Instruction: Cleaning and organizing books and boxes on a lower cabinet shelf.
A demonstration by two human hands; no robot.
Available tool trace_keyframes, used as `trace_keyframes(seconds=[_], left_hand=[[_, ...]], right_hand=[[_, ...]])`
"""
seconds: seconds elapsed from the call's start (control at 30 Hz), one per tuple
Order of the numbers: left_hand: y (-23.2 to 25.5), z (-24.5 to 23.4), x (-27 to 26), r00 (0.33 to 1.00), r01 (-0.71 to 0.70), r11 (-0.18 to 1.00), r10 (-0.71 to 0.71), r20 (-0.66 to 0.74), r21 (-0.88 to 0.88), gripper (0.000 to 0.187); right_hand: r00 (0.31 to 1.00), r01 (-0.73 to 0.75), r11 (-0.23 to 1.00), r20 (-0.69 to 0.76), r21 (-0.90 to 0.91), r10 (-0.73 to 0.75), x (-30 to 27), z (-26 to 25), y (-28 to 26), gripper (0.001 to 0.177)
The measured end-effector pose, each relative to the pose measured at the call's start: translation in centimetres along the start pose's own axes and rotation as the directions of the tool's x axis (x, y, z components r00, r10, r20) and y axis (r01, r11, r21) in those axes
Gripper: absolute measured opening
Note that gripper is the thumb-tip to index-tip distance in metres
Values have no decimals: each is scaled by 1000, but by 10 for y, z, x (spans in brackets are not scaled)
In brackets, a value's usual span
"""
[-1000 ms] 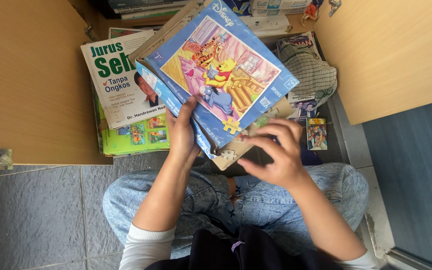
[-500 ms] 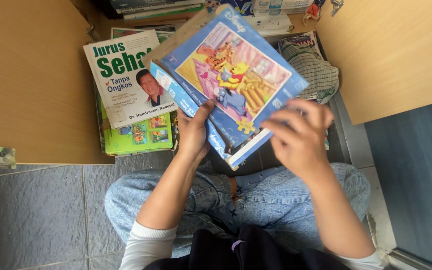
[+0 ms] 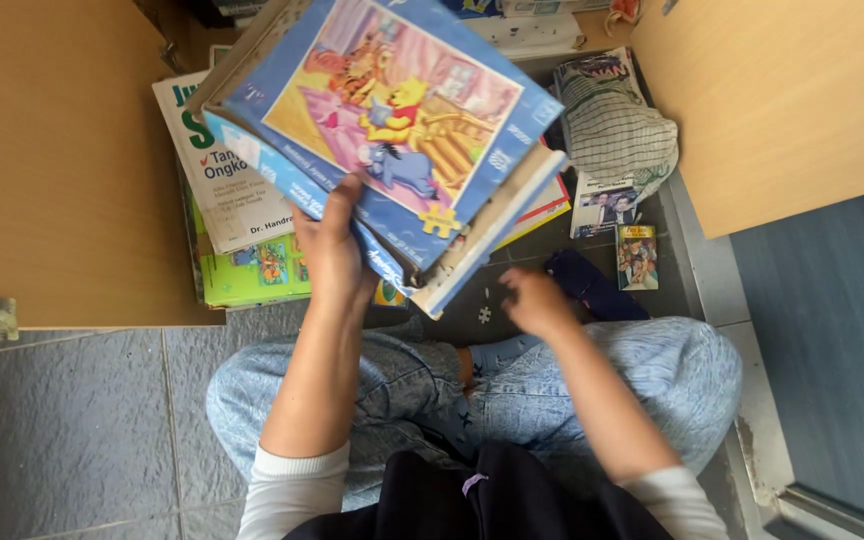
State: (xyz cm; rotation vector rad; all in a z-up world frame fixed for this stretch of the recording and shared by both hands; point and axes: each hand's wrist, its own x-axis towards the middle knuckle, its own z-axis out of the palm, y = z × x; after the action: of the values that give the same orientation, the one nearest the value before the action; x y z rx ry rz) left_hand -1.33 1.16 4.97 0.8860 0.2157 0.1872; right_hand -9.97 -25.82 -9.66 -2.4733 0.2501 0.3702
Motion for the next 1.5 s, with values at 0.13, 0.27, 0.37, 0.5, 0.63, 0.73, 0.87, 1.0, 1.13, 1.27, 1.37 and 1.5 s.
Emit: trace_keyframes(seconds=[0.13,0.27,0.37,0.5,0.63,0.73,0.87,1.0,1.13,1.27,1.37,1.5], left_hand=[[1,-3,4,999,33,999,-34,-32,-37,40],[-13,-10,12,1000,22,998,-22,-3,-60,40],[-10,-5,10,997,83,993,-83,6,-82,41],[-18,-13,10,998,61,996,-62,-3,-66,40],[-12,-9,9,997,68,998,-67,27,-13,41],[-12,-9,8,996,62,997,-59,66,-37,42],[-21,-7,3,989,89,996,-88,118,-1,42],[-16,-3,-1,987,118,990,-109,116,-73,39],[-11,0,-3,987,144,988,-139,84,-54,37],[-24,-1,-5,990,101,994,-95,106,-52,38],[-14,8,-8,989,130,989,-124,85,-68,39],[-21,7,-8,985,141,989,-134,111,-51,38]], right_hand=[[948,183,935,305,-305,-86,-2,43,-12,89],[914,394,804,281,-446,-292,8,97,36,57],[878,472,740,325,-478,-350,9,105,47,20],[870,492,741,283,-457,-403,4,96,36,17],[986,159,962,-11,-224,-165,6,39,-9,13],[772,337,941,-580,26,-261,-27,-53,-80,15],[379,682,705,-730,-195,-569,-70,-130,-154,21],[463,734,629,-487,-257,-740,-78,-141,-167,21],[610,701,705,-424,-105,-669,-78,-135,-164,22],[632,655,743,-440,-136,-638,-82,-135,-165,21],[580,631,717,-434,-296,-690,-82,-132,-165,21],[578,621,729,-460,-288,-674,-76,-130,-162,19]])
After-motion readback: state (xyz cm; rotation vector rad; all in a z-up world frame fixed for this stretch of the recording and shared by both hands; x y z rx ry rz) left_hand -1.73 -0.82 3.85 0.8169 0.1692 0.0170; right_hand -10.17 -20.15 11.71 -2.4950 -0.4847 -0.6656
